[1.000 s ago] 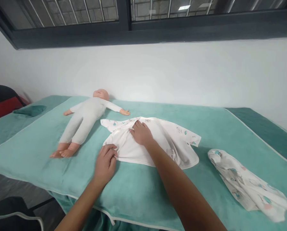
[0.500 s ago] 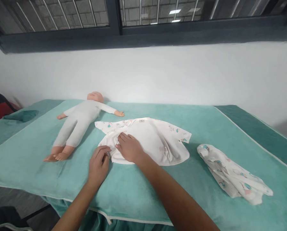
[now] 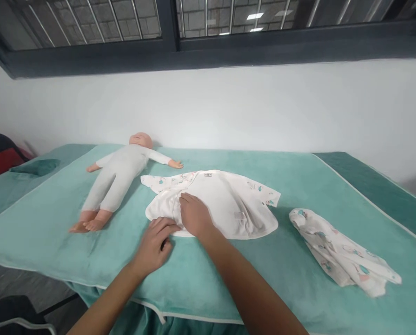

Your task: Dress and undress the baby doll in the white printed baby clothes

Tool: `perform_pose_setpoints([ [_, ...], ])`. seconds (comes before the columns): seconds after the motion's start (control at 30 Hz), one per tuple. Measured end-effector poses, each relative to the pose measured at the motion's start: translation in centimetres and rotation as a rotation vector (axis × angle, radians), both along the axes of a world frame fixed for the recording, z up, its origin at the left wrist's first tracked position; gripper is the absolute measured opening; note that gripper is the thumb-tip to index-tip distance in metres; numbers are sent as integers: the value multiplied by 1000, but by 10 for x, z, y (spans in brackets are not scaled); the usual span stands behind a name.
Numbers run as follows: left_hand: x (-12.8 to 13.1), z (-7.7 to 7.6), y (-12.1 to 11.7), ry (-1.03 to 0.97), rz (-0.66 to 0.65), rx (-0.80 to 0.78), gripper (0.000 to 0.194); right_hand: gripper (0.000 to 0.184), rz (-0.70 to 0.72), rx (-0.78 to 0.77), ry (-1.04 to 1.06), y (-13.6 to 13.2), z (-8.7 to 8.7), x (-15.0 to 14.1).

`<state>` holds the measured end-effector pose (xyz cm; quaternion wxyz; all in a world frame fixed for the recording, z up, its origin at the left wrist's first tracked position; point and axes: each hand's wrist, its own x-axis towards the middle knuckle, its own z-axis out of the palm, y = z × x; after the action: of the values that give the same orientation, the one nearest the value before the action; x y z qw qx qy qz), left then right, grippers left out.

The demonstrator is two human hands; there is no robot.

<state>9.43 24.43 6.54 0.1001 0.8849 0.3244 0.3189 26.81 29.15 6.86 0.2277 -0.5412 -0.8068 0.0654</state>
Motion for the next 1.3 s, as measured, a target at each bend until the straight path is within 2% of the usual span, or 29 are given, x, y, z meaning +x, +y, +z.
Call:
perform_pose_setpoints([
  [0.13,3,-1,2,34,98,39,30,42,75,-4,-49,-1,3,1],
  [0.23,5,-3,5,49,123,70,19,41,102,-10,-60,-3,6,1],
  [0.43,4,-4,6,17,140,124,20,43,197,-29,-51,-11,10,7],
  [0.6,1,-8,4,-101,211,186,24,47,302,-45,-39,-33,12,16],
  [0.77,0,-9,5,-115,198,180,23,56,333,-88,-54,-59,13,22],
  [0.97,0,-9,4,-122,202,200,22,55,387,-155,13,-81,16,31],
  [1.1,0,-3,3,-94,115,202,24,54,450,-201,40,-93,21,41],
  [1.2,1,1,2,-62,40,160,23,52,399,-175,25,-101,22,60],
  [1.3,1,1,3,-64,41,127,17,44,181,-77,-38,-107,19,91],
])
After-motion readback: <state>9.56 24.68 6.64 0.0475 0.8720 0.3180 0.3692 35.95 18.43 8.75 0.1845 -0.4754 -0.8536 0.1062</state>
